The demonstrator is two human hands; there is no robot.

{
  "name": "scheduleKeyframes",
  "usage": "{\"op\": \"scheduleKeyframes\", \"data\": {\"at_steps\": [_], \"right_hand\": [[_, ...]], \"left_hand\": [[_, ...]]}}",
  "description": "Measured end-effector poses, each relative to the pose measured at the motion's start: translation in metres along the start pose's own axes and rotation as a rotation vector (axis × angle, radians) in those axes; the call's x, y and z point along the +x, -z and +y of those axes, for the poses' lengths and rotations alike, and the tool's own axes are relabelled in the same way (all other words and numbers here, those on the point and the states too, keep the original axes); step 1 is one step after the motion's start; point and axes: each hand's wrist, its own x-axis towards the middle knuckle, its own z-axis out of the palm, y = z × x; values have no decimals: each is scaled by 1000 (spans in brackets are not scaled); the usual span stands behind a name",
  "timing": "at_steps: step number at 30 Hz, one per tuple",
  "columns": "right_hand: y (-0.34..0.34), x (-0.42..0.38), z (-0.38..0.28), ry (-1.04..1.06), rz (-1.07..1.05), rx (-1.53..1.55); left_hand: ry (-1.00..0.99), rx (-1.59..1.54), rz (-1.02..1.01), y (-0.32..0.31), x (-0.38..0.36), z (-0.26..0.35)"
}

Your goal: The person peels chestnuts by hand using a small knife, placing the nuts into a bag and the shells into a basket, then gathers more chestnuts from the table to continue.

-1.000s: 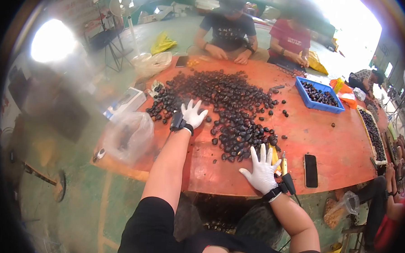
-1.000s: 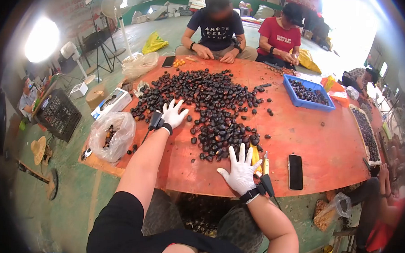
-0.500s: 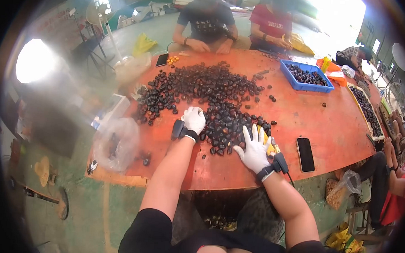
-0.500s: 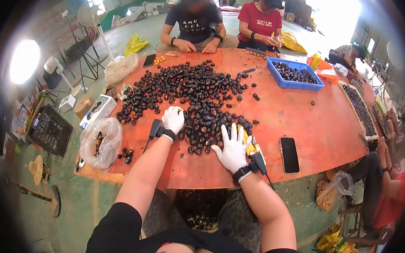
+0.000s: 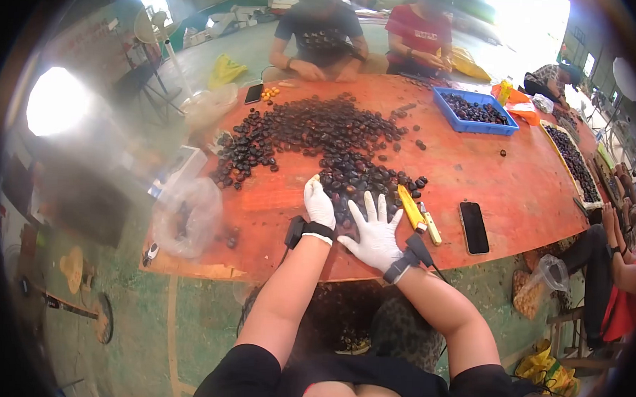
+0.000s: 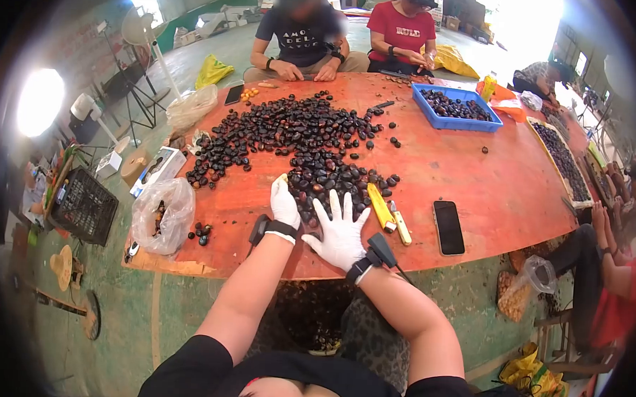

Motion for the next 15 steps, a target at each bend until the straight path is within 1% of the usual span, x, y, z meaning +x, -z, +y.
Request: {"op": "scheduleKeyframes", "data": {"at_steps": [1,2,5,6,7,9,10,11,13,15], "right_hand": [[-9,2,1,-15,7,2],[-8,10,4,-30,-11,1],[-25,27,28,-102,149,43],[-19,27,31,-122,160,55],[-13,24,30,-109,182,23],[3,5,22,20,90,74],[3,-2,17,131,63,41],[5,-6,13,204,26,56],[-5,0,13,243,55,2],[-9,8,16,149,124,37]], "left_hand": [[79,-107,-9,-4,-12,16],[155,-132,4,-10,-26,36],[54,-14,71,-5,-29,28],[73,-27,62,-3,-34,32],[89,-59,39,5,-28,23],[130,-123,-16,24,-13,6],[187,-212,-64,28,-10,6],[200,-205,-84,31,-10,4],[201,-209,-110,29,-14,9],[230,-129,-130,29,-22,14]]}}
